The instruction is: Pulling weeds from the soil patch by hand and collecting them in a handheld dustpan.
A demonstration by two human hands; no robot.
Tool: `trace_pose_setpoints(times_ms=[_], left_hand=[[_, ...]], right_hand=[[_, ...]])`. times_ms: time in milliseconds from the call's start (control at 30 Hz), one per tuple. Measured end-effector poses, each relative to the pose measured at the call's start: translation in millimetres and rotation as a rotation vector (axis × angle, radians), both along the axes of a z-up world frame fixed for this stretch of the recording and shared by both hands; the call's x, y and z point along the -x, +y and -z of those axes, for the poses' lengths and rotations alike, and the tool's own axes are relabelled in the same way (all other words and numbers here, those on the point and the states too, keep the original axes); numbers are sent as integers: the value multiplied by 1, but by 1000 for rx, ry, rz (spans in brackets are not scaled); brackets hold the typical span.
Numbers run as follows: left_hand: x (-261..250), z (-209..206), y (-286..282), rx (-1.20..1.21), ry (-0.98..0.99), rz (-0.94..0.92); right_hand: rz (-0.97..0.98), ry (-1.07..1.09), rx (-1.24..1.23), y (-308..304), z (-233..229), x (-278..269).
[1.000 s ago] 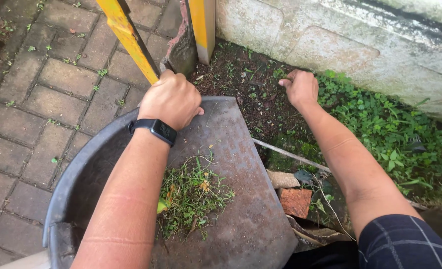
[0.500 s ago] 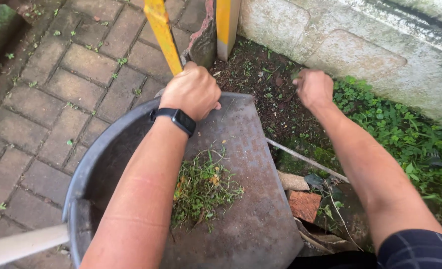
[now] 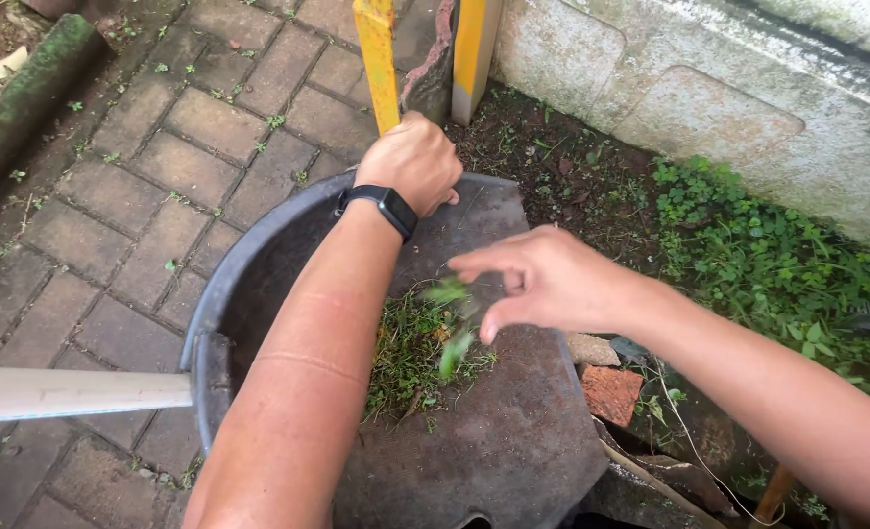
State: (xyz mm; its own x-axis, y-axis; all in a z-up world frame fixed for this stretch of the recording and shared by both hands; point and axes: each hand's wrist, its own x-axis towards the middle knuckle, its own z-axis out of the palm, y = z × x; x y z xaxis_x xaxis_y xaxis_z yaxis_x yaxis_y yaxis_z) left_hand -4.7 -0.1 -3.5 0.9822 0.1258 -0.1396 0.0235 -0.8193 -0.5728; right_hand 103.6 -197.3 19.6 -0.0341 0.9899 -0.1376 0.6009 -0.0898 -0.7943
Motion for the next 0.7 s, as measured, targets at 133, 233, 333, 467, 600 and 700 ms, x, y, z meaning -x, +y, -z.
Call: trace_pose_setpoints(times_ms=[133,233,333,467,600,700], left_hand=[[-1,2,2,27,-27,19],[-2,1,1,17,2,7],[-3,3,2,42,-3,-6],[-4,3,3,48,-7,-9],[-4,2,4,64,-2,-22],[-6,2,5,68,-23,-19]], right_hand=[[-29,127,38,5,16,-22],[281,193,-81,20,63,-82],[722,-148,41,36,102,-140],[880,-380,112,32,193,-212],[870,-633,76,38,223,-216],[818,-798,52,47,218,-208]])
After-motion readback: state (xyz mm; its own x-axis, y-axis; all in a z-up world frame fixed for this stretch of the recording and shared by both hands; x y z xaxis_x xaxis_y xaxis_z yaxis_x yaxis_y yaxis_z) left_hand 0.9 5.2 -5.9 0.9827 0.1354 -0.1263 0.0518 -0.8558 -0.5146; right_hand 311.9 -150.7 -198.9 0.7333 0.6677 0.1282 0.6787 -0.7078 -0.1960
